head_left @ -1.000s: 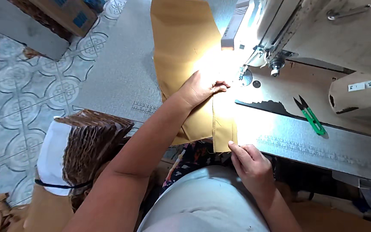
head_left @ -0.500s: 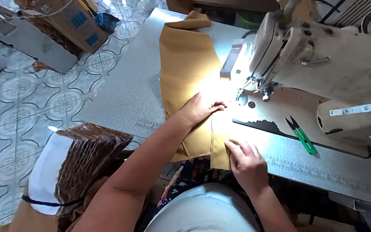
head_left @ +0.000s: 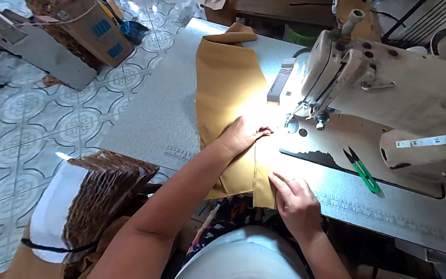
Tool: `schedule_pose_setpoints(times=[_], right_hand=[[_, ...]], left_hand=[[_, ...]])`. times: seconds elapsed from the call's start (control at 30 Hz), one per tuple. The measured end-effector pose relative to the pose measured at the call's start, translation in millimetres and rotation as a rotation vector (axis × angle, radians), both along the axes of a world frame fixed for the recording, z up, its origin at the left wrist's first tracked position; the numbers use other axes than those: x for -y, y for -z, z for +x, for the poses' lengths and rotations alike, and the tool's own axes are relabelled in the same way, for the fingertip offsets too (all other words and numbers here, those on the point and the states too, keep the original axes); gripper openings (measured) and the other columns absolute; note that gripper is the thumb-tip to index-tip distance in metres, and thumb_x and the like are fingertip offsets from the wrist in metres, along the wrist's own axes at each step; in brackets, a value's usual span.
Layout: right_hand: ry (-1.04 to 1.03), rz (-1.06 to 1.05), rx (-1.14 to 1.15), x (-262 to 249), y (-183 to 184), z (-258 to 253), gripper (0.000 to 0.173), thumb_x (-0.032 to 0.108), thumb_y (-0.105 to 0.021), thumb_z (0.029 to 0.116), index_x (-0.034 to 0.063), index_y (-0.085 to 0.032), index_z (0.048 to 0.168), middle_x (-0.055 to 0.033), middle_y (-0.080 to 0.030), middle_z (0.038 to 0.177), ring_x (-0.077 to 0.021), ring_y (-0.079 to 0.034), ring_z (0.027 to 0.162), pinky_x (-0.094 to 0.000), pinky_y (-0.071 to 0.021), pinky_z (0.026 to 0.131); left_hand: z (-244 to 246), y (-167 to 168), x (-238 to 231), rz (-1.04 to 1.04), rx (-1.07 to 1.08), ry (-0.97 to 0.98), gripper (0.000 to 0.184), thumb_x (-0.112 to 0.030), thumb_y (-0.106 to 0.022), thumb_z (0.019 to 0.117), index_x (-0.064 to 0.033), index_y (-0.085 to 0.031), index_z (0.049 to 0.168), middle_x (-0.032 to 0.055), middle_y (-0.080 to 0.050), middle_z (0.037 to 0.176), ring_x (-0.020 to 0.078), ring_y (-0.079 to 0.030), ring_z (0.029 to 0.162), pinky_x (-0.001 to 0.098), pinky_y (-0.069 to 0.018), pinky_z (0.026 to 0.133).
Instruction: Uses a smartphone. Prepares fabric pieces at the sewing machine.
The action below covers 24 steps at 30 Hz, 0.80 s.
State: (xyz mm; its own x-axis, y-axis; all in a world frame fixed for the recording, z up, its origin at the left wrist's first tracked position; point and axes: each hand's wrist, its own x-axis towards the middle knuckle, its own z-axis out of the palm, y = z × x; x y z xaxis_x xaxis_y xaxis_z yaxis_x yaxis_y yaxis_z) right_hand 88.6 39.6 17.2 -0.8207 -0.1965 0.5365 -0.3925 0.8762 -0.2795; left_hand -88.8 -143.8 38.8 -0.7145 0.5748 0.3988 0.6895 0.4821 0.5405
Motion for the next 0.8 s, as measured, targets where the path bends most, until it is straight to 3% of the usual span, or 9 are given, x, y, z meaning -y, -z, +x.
schedule_pose_setpoints(times=[0.27,0.37,0.4,0.43,0.5,0.57,0.63,0.73,0.8], right_hand=[[-0.014,-0.004,0.003,0.5,0.5,-0.8,0.029,0.009,-0.059,0.0957,0.0212,-0.081,0.110,-0.0011,-0.077,0.113,-0.0192,-0.072,0.096,-0.0301,-0.0581,0.077],[-0.019,0.017,0.010,0.8,-0.9,-1.4,0.030,0.007,-0.059,0.0957,0.0207,-0.081,0.110,-0.0012,-0.077,0.112,-0.0199,-0.073,0.095,-0.0301,-0.0587,0.076],[-0.020,0.028,0.004,1.2,-1.2,-2.0,0.030,0.007,-0.059,0.0955,0.0204,-0.081,0.109,-0.0012,-0.077,0.112,-0.0202,-0.073,0.096,-0.0299,-0.0588,0.076],[-0.022,0.039,0.001,1.6,-1.6,-2.1,0.030,0.006,-0.058,0.0954,0.0199,-0.081,0.110,-0.0013,-0.077,0.112,-0.0202,-0.073,0.097,-0.0297,-0.0588,0.077],[-0.029,0.053,-0.007,2.6,-2.7,-1.8,0.028,0.006,-0.059,0.0945,0.0178,-0.081,0.107,-0.0021,-0.077,0.113,-0.0201,-0.073,0.099,-0.0293,-0.0592,0.080],[-0.036,0.064,-0.015,2.9,-3.5,-1.6,0.026,0.007,-0.059,0.0944,0.0169,-0.081,0.105,-0.0025,-0.077,0.111,-0.0197,-0.073,0.097,-0.0287,-0.0590,0.079],[-0.051,0.057,0.021,1.0,-7.4,-0.6,0.028,0.009,-0.059,0.0952,0.0177,-0.081,0.109,-0.0022,-0.077,0.112,-0.0194,-0.073,0.095,-0.0292,-0.0591,0.076],[-0.027,0.019,0.145,-13.1,-24.1,-7.8,0.025,0.013,-0.061,0.0918,0.0135,-0.081,0.107,-0.0054,-0.077,0.110,-0.0236,-0.075,0.095,-0.0373,-0.0617,0.075],[0.079,0.018,0.189,-28.9,-37.2,-27.6,0.023,0.014,-0.059,0.0957,0.0067,-0.079,0.105,-0.0116,-0.076,0.109,-0.0282,-0.074,0.097,-0.0434,-0.0620,0.079]], left_hand=[[9.2,-7.2,-4.9,-0.114,-0.085,-0.050,0.014,-0.014,-0.066,0.0987,-0.0090,-0.079,0.098,0.0072,-0.075,0.101,0.0218,-0.071,0.099,0.0402,-0.0556,0.091],[21.0,-18.6,-14.1,-0.360,-0.188,-0.061,0.019,-0.011,-0.058,0.1014,-0.0082,-0.076,0.106,0.0106,-0.068,0.122,0.0300,-0.063,0.117,0.0508,-0.0496,0.099],[28.4,-24.7,-20.1,-0.445,-0.201,-0.082,0.020,-0.011,-0.057,0.1009,-0.0070,-0.076,0.109,0.0115,-0.069,0.123,0.0318,-0.064,0.116,0.0537,-0.0493,0.097],[36.8,-29.2,-26.0,-0.545,-0.170,-0.107,0.023,-0.012,-0.055,0.1023,-0.0072,-0.074,0.115,0.0111,-0.069,0.122,0.0311,-0.065,0.115,0.0532,-0.0491,0.098],[53.9,-30.2,-34.8,-0.679,-0.067,-0.156,0.035,-0.015,-0.049,0.1055,-0.0077,-0.065,0.136,0.0137,-0.063,0.135,0.0340,-0.060,0.125,0.0583,-0.0424,0.108],[65.7,-21.3,-39.8,-0.651,-0.045,-0.221,0.042,-0.024,-0.048,0.1071,-0.0084,-0.058,0.144,0.0160,-0.058,0.145,0.0391,-0.053,0.134,0.0684,-0.0326,0.111],[72.4,-8.9,-38.2,-0.549,-0.018,-0.271,0.048,-0.033,-0.043,0.1082,-0.0114,-0.052,0.151,0.0122,-0.051,0.154,0.0378,-0.046,0.143,0.0735,-0.0233,0.113],[78.1,2.5,-31.1,-0.447,-0.006,-0.267,0.053,-0.041,-0.035,0.1090,-0.0158,-0.049,0.154,0.0056,-0.045,0.160,0.0319,-0.042,0.147,0.0721,-0.0228,0.115],[82.1,2.2,-29.9,-0.440,0.004,-0.249,0.052,-0.040,-0.036,0.1086,-0.0151,-0.050,0.153,0.0062,-0.046,0.159,0.0322,-0.043,0.146,0.0724,-0.0243,0.114]])
